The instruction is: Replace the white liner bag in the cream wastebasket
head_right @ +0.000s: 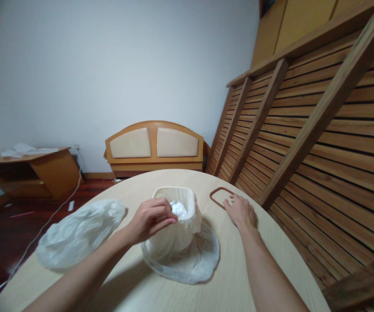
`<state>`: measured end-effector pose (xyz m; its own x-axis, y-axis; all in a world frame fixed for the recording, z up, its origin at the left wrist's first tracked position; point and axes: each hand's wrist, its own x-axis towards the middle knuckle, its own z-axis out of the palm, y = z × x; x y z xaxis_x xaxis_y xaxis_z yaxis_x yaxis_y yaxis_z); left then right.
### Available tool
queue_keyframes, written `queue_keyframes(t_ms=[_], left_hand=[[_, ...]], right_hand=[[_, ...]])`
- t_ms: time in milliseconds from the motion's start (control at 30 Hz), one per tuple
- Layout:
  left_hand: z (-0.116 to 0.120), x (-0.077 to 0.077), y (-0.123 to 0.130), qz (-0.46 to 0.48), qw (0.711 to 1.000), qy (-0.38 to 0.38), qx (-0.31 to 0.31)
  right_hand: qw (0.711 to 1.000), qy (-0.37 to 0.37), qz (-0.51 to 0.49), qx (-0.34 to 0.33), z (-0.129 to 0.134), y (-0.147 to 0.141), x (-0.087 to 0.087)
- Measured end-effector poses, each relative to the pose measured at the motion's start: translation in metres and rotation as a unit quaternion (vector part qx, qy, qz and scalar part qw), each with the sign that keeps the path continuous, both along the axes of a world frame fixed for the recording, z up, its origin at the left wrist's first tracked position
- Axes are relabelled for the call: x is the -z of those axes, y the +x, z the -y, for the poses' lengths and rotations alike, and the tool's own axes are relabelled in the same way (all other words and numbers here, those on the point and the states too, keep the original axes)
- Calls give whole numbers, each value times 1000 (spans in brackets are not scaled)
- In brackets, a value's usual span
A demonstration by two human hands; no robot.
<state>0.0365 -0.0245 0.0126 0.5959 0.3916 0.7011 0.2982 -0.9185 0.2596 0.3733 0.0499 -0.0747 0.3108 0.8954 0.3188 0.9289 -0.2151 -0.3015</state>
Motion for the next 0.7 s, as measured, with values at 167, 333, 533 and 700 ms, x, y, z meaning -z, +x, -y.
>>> queue_keyframes(t_ms=[167, 333, 533, 700], left_hand=[[0, 0, -1, -5, 1000, 0, -5], [0, 0, -1, -3, 1000, 3, -5], [0, -1, 0, 1, 1000, 7, -5], [1, -2, 2, 4, 1000, 21, -5]], right_hand=[[992, 26, 26, -121, 0, -7, 5], [986, 30, 24, -160, -1, -3, 11], [982, 32, 21, -186, -8, 4, 19], [981, 15, 30, -190, -13, 5, 25]])
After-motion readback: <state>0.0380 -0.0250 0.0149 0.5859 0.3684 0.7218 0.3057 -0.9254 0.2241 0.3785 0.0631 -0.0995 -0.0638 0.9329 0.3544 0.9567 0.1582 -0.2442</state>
